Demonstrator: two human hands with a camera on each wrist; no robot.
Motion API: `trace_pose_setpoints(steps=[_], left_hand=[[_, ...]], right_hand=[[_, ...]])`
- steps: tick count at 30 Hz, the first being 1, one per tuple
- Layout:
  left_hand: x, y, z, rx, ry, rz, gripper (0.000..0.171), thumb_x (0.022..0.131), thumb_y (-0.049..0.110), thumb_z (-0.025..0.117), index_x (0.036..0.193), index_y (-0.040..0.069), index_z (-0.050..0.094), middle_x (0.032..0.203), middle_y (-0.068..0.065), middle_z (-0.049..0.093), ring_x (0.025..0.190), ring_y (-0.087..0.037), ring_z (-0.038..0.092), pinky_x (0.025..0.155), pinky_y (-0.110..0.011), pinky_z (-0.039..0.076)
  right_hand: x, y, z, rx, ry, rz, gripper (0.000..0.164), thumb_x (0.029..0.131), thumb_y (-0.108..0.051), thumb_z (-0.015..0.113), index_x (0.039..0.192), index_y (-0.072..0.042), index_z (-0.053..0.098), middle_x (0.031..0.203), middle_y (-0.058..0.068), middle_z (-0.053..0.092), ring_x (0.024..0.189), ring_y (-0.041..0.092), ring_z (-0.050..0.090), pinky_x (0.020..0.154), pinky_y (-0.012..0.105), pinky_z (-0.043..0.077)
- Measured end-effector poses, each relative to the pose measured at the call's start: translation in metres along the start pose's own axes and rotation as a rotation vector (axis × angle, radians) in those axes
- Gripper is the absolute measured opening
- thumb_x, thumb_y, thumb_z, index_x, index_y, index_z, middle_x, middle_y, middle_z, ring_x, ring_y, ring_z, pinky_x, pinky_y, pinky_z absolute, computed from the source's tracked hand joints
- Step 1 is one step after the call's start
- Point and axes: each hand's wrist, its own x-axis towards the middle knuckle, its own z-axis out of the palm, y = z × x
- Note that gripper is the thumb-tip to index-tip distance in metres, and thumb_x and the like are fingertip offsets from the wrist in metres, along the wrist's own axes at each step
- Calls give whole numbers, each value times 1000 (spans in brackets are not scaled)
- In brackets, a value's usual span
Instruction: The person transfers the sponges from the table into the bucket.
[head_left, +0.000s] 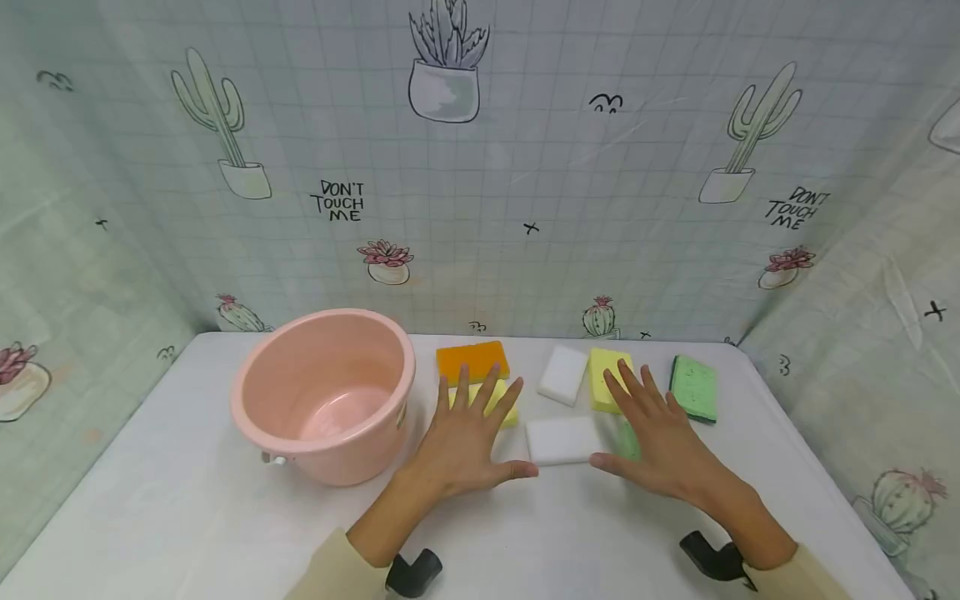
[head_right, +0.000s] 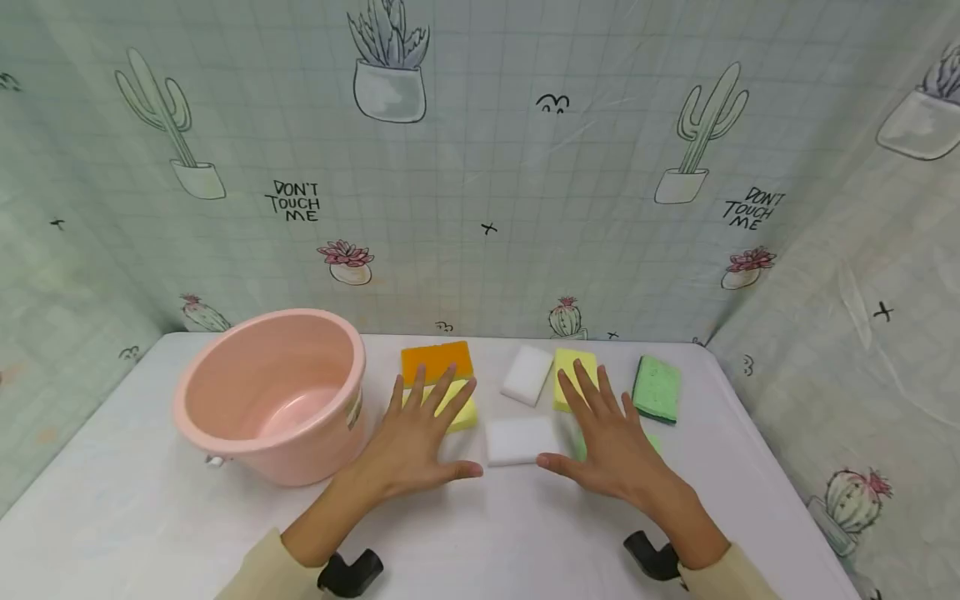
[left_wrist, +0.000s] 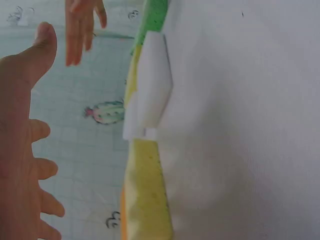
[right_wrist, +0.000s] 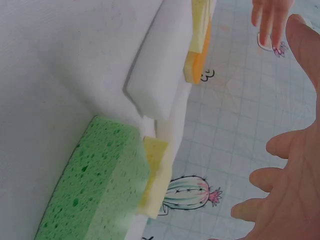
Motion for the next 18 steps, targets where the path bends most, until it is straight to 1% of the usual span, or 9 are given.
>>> trace_pose_setpoints(steps=[1,4,7,9,11,13,15,18], left_hand=[[-2,1,-3,-9,0,9,100,76,85,36,155,28,11,159,-12,9,135,-54,19,106,-66,8],[-11,7,-9,-21,13,67,100,76,85,33,155,30,9,159,-10,6,136,-53,13,107,-66,7],[-21,11,-11,-16,22,115,100,75,87,29,154,30,7,160,-8,2,138,-51,5,107,-65,6],[-28,13,-12,-19,34,131,101,74,87,31,154,30,8,160,-7,2,139,-51,4,108,-64,6],[-34,13,-13,-34,51,137,102,73,87,34,154,30,11,160,-6,2,139,-50,3,108,-63,5],[-39,14,-15,-48,69,144,104,72,87,37,154,29,14,160,-5,1,139,-50,6,109,-62,5],[-44,15,-19,-60,77,151,105,71,88,37,154,28,14,160,-4,-1,139,-50,7,109,-62,4],[-50,15,-28,-64,91,158,105,71,89,34,155,29,11,160,-3,-4,139,-50,9,110,-60,3]], right_hand=[[1,-1,0,-1,-3,1,103,80,-63,63,155,-15,11,160,11,5,144,35,-3,102,70,14],[1,-2,-2,-7,-2,4,104,79,-63,63,155,-15,10,160,11,5,144,34,-3,103,69,13],[2,-2,-3,1,-1,8,105,79,-63,64,155,-16,9,160,10,5,144,33,-4,104,69,11],[2,-2,-2,8,2,7,103,79,-62,65,155,-16,11,160,10,6,144,33,-4,103,69,12],[2,-3,-1,19,0,5,102,79,-61,65,155,-15,13,160,10,7,144,33,-2,103,69,14],[3,-5,1,34,-3,0,100,80,-60,65,154,-15,15,159,10,8,144,34,-1,103,69,15],[4,-7,3,49,-7,-6,99,80,-59,65,154,-15,16,159,11,9,144,35,1,102,69,16],[6,-10,5,70,-2,-16,97,81,-58,66,154,-17,16,159,10,10,144,35,1,103,68,17]])
